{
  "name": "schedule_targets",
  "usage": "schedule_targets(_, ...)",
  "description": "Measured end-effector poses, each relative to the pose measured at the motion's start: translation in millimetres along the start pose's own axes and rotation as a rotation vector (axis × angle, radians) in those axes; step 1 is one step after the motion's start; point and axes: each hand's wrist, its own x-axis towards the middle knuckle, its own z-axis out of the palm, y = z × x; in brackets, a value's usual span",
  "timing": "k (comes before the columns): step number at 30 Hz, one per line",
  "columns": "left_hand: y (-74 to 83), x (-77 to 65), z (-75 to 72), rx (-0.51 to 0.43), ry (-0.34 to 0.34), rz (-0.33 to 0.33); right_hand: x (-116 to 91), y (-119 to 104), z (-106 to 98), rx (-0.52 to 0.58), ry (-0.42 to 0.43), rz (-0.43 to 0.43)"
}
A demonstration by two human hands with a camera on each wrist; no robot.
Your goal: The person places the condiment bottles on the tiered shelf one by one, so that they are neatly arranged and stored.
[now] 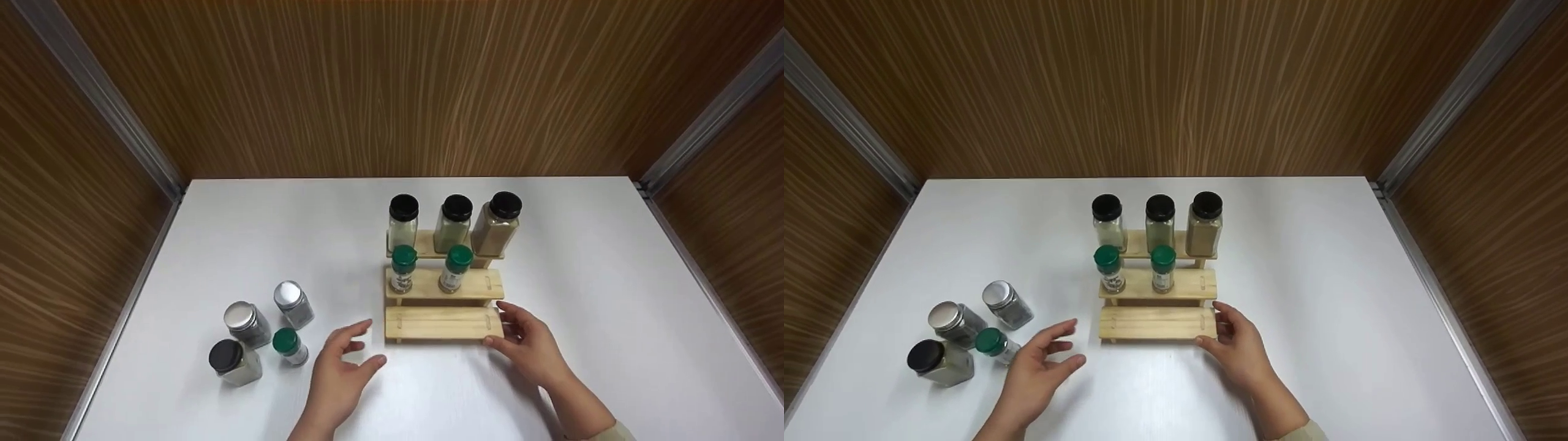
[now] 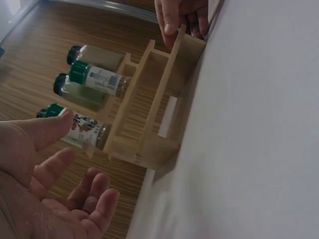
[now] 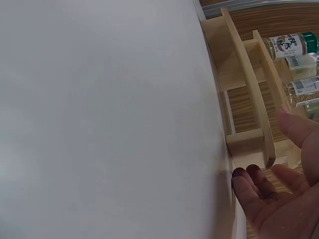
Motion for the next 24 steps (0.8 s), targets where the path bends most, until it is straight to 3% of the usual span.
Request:
schedule_targets(5, 11.6, -15.0, -4.7, 0.065, 0.228, 0.101, 3.1, -0.6, -1.4, -0.041, 0.002, 0.005)
schedule_targets(11, 4.1, -20.8, -9.8, 0.176, 0.584, 0.401, 5.3, 1.0, -0.5, -0.059, 0.002, 0.016)
schedule_targets(14, -4.0, -17.6, -13.7, 0.241, 0.717, 0.495, 6.0, 1.3, -0.7, -0.063, 0.004, 0.015)
schedule_targets(18, -12.7, -12.3, -18.2, 0.302, 0.777, 0.498, 6.0, 1.6, -1.1, -0.065, 0.009, 0.025)
schedule_targets(24, -23.0, -7.7, -19.4, 0.321, 0.745, 0.383, 4.2, 2.0, -1.7, -0.059, -0.001, 0.031)
